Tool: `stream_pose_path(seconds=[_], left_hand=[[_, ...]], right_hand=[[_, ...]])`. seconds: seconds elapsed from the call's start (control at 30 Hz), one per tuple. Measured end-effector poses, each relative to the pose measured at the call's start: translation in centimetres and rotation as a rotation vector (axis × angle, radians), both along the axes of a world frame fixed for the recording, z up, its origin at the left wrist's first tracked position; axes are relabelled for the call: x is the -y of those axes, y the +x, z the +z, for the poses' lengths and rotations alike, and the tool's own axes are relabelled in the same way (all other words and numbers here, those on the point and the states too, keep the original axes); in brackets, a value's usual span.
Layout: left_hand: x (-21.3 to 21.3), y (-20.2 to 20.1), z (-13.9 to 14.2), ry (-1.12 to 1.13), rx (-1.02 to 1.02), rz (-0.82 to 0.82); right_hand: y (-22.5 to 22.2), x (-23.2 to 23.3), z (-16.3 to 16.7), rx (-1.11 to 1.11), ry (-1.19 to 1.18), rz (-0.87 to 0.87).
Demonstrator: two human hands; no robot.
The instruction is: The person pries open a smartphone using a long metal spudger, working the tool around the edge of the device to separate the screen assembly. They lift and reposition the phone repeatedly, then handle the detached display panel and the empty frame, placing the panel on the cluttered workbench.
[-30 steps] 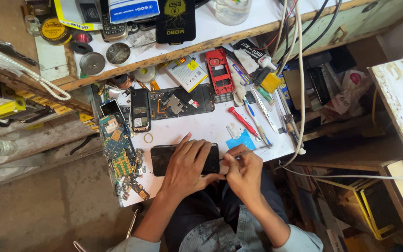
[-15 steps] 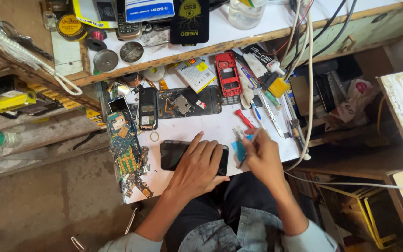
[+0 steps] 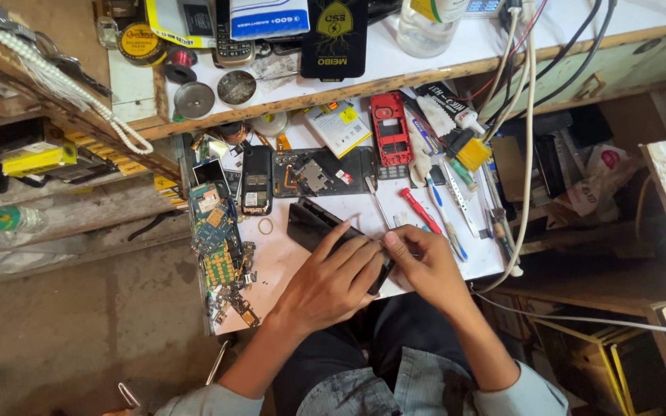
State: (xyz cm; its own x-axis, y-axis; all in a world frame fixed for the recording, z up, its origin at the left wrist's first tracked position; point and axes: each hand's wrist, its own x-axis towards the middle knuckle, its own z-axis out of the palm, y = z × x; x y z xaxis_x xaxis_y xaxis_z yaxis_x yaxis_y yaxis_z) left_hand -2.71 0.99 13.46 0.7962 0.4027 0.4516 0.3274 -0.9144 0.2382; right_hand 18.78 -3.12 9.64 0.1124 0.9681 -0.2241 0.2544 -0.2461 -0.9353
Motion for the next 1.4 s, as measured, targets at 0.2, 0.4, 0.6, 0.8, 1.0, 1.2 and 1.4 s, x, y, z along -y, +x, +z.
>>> stream_pose_path(seconds=[0.2,0.4,0.6,0.8,1.0,1.2,1.4], left_hand=[[-0.1,0.0,-0.1,0.052,0.021,-0.021],[0.2,0.2,-0.1,0.089,0.055,-0.048],[0.6,-0.2,0.1,0.074,0.011,-0.053],[0.9,-0.7,0.7,0.097,-0.021,0.125],[-0.8,-0.8,0.1,-0.408,0.502,0.512],[-2.6,2.1,-1.0,-0.909,0.724,0.686],[-2.4,2.2,-0.1,-1.054,0.750,0.644]], right_hand=[[-0.3,-0.8,-0.9,-0.643,-0.217,0.104],[-1.7,-1.3,-1.4,-1.060,-0.503,-0.145],[-1.5,-1.6,-3.9,-1.364,-0.467,-0.030],[-3.2,-2.0,-3.4,-1.371,-0.423,-0.149],[-4.5,-2.1,-1.0,-1.221,-0.279,-0.046],[-5.3,-2.2,-1.6,-1.141,-0.157,-0.025],[-5.2,-2.0,-2.6,-1.009,-0.114,0.005]])
